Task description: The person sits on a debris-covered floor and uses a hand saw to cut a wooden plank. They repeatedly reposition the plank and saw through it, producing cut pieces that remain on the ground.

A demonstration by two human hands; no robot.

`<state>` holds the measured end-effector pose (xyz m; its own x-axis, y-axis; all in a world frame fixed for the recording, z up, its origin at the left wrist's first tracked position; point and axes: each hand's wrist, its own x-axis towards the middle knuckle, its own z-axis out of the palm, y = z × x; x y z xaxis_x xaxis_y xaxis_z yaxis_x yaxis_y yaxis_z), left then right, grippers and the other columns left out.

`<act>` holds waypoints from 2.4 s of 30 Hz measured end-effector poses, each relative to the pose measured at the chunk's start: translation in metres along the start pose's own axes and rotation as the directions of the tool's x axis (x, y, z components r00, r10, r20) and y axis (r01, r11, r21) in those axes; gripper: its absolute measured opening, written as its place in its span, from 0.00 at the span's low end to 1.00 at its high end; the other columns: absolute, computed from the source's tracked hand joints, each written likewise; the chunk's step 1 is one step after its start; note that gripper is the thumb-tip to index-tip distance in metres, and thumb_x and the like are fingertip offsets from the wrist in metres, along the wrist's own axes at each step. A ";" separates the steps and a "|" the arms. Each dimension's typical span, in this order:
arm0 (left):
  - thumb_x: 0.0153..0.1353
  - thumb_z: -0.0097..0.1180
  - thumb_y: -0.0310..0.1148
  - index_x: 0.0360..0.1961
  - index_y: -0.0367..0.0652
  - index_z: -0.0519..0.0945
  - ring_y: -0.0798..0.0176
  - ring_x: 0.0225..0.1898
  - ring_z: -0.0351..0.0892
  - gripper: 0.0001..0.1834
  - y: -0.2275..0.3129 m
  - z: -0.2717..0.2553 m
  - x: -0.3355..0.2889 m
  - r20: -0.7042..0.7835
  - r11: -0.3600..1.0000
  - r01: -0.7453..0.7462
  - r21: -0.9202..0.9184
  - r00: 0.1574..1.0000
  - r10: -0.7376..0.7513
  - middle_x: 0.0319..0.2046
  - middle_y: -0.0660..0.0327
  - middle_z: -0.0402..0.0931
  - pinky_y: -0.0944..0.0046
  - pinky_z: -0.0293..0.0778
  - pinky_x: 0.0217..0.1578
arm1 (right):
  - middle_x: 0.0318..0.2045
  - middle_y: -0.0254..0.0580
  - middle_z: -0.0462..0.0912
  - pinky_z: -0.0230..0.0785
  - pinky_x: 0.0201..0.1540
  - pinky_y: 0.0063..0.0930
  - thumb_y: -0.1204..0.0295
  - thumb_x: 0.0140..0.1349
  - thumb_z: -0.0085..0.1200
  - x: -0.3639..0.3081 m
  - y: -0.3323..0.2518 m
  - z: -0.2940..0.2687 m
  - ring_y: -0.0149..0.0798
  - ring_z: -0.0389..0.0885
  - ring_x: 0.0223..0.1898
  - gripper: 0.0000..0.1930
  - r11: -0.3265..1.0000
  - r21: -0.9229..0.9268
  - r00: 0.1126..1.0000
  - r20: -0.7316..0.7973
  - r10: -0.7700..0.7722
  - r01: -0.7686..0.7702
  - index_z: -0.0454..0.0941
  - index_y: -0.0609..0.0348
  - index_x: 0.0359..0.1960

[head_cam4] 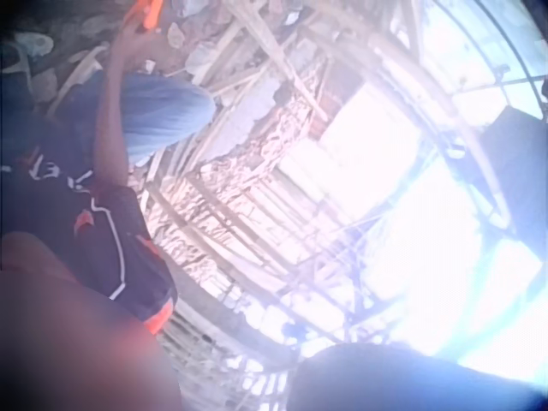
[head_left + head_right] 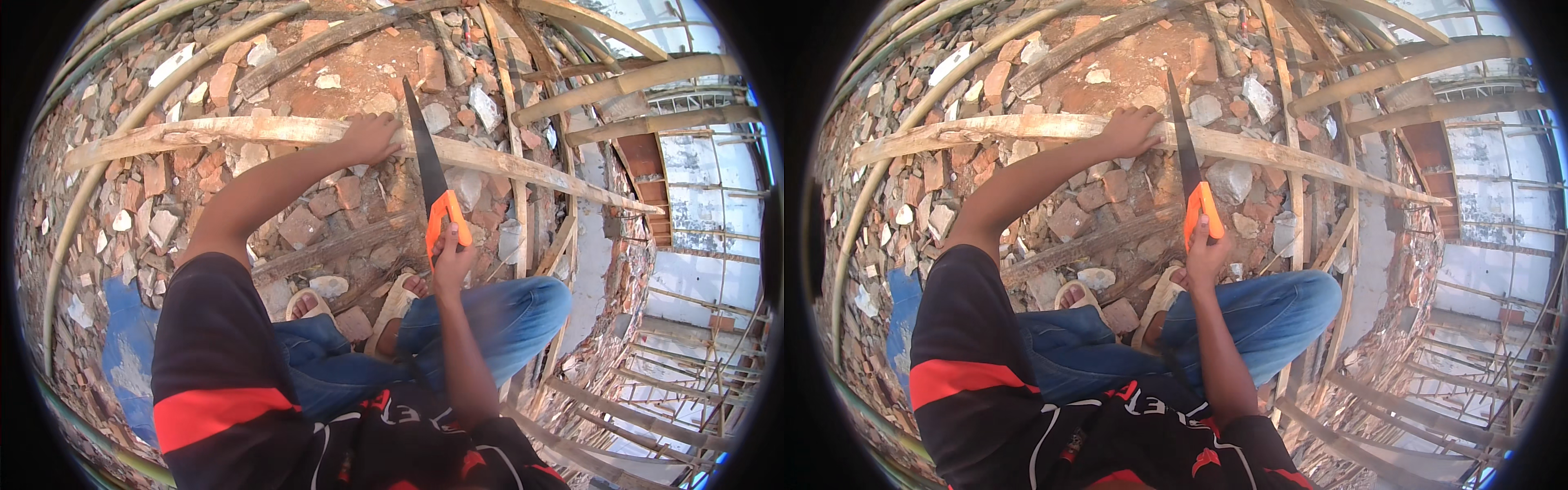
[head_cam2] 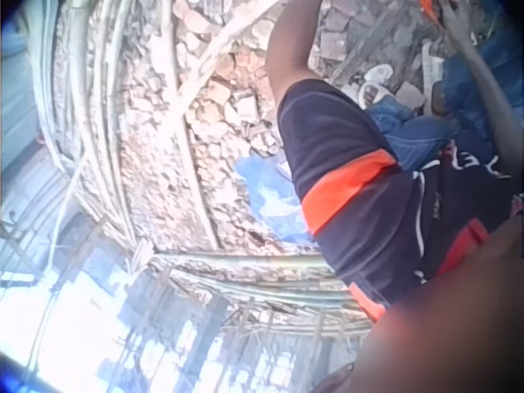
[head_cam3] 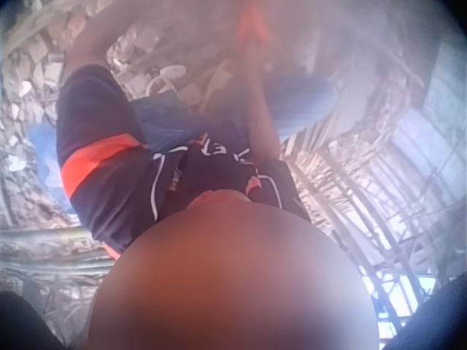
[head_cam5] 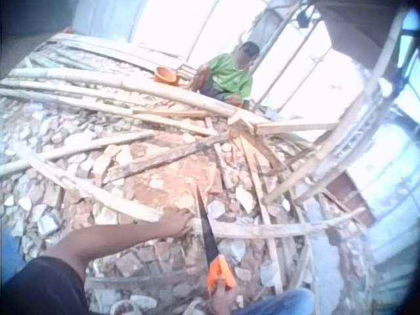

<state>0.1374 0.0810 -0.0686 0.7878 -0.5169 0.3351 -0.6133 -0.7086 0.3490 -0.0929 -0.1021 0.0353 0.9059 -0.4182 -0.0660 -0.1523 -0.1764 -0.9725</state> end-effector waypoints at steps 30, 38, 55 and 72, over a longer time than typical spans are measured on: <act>0.74 0.35 0.59 0.45 0.37 0.87 0.41 0.49 0.85 0.37 0.016 0.008 0.053 0.419 0.929 0.350 -0.116 0.866 -0.274 0.45 0.43 0.85 0.42 0.79 0.51 | 0.16 0.27 0.65 0.57 0.21 0.24 0.62 0.75 0.56 0.037 -0.011 0.023 0.24 0.60 0.17 0.17 0.987 -0.067 0.988 -0.051 0.145 -0.149 0.72 0.57 0.28; 0.73 0.35 0.61 0.45 0.38 0.88 0.43 0.51 0.85 0.38 0.011 0.003 0.046 0.451 0.911 0.404 -0.083 0.831 -0.327 0.46 0.44 0.86 0.42 0.78 0.52 | 0.15 0.30 0.72 0.60 0.20 0.26 0.68 0.69 0.56 0.001 -0.002 0.009 0.24 0.69 0.16 0.15 0.983 -0.164 0.995 -0.061 0.075 -0.084 0.73 0.60 0.24; 0.75 0.33 0.51 0.48 0.35 0.86 0.42 0.54 0.83 0.33 0.018 -0.010 0.044 0.524 0.883 0.446 -0.143 0.792 -0.315 0.50 0.43 0.84 0.42 0.76 0.54 | 0.15 0.29 0.71 0.59 0.20 0.28 0.73 0.64 0.54 0.062 -0.002 0.033 0.24 0.66 0.16 0.12 0.986 -0.124 0.991 -0.084 0.102 -0.112 0.73 0.62 0.22; 0.76 0.32 0.53 0.46 0.38 0.87 0.44 0.50 0.86 0.34 0.017 0.003 0.048 0.463 0.904 0.412 -0.115 0.827 -0.318 0.47 0.45 0.86 0.42 0.78 0.51 | 0.16 0.30 0.71 0.60 0.20 0.25 0.74 0.64 0.56 -0.013 -0.010 0.005 0.24 0.68 0.17 0.09 0.993 -0.096 0.996 -0.059 0.063 -0.069 0.75 0.63 0.26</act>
<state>0.1651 0.0425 -0.0496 0.8730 -0.4251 -0.2392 -0.2368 -0.7981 0.5541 -0.1011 -0.0900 0.0449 0.8696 -0.4805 -0.1139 -0.2511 -0.2317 -0.9398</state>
